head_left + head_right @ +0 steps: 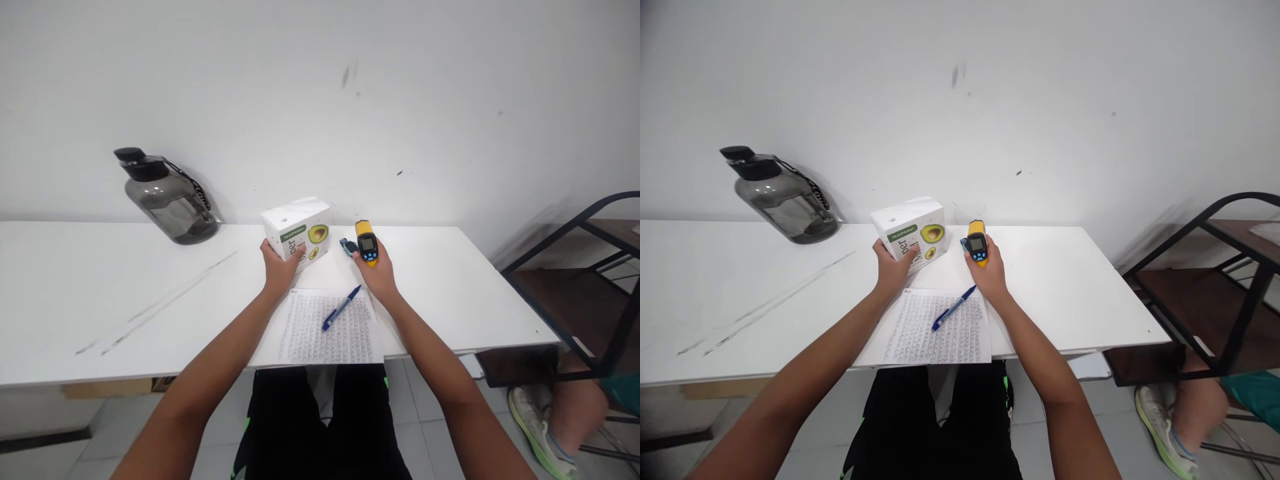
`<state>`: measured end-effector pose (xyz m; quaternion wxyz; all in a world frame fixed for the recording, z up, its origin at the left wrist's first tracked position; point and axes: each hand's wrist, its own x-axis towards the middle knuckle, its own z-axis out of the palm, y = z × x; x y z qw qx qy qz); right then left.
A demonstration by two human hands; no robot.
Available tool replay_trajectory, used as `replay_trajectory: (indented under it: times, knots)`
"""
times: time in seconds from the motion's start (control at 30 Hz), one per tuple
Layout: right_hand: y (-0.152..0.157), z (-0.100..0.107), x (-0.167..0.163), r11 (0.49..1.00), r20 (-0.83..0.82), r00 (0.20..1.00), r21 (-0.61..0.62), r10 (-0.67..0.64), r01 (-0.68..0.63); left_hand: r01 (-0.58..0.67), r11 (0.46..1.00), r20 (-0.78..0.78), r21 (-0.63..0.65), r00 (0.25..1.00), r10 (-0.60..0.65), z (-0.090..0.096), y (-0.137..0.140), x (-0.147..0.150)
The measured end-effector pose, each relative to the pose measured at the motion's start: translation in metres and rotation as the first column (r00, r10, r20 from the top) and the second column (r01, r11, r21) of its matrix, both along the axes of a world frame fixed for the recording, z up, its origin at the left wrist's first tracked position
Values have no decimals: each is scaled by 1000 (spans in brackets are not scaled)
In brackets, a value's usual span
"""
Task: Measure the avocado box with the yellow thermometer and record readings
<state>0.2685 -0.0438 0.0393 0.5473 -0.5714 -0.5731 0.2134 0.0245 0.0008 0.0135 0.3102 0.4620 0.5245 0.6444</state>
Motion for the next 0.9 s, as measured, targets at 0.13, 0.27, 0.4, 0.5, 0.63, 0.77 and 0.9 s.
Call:
replay_trajectory:
  times: [0.13,0.27,0.4,0.5,0.63,0.77,0.9]
  knots:
    - [1,1,0,1000,-10,1000,-30,-4,4,4,999,-47,-33,999,-6,2,-1,1]
    - [1,-1,1,998,-31,999,-60,-12,10,19,999,-42,-27,999,-21,2,-1,1]
    - [1,-2,0,999,-43,999,-50,-11,9,19,999,-51,-25,998,-20,0,1,1]
    - [1,0,0,998,-34,999,-58,-4,2,18,1000,-55,-20,998,-20,0,1,1]
    - [-1,2,0,998,-31,1000,-64,-2,0,20,1000,-42,-14,999,-21,0,1,1]
    - [-2,2,-1,999,-14,1000,-44,10,-10,20,1000,-43,-17,999,-21,0,1,1]
    - [-2,2,-1,1000,1,1000,-30,5,-5,26,999,-53,-20,998,-27,1,1,1]
